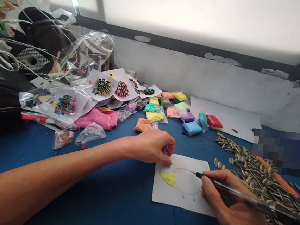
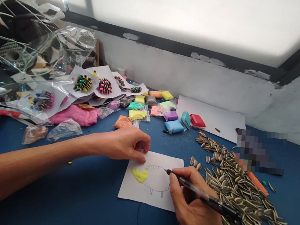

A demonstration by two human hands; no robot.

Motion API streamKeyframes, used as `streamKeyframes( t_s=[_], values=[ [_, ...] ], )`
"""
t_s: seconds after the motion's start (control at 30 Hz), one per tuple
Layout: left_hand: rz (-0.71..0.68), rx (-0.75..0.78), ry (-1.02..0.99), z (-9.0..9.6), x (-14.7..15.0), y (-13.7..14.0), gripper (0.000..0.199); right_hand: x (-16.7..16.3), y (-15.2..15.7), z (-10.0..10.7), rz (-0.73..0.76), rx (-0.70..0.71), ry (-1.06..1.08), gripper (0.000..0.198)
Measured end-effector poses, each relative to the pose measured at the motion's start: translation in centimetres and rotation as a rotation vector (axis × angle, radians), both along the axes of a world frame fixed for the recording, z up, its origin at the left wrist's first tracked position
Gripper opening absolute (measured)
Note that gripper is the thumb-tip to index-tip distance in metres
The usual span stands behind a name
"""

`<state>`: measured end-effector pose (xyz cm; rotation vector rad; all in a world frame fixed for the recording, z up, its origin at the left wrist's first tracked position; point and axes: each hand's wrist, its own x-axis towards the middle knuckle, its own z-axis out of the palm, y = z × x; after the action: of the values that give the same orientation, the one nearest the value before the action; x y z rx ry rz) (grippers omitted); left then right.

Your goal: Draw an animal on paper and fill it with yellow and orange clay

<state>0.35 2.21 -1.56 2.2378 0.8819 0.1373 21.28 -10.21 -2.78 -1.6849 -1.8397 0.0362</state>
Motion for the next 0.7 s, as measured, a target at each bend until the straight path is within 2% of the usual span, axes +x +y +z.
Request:
streamKeyframes(
  t_s=[0.23, 0.4, 0.7],
  values=[
    [0.000, 0.018, -0.017, -0.15, 0.01, -0.01, 0.025, 0.49, -0.35, -0.62, 0.019, -0.040, -0.048, 0.016],
    [-0.007, -0.003, 0.003, -0.19, 0.04, 0.14, 0.035, 0.98, -0.39, -0.92, 0.036, -0.054, -0.073, 0.015],
    [-0.004, 0.015, 0.010, -0.29, 0.05, 0.20, 0.035, 0.37, -0.08, -0.64, 0.047, -0.068, -0.033, 0.019]
  ],
)
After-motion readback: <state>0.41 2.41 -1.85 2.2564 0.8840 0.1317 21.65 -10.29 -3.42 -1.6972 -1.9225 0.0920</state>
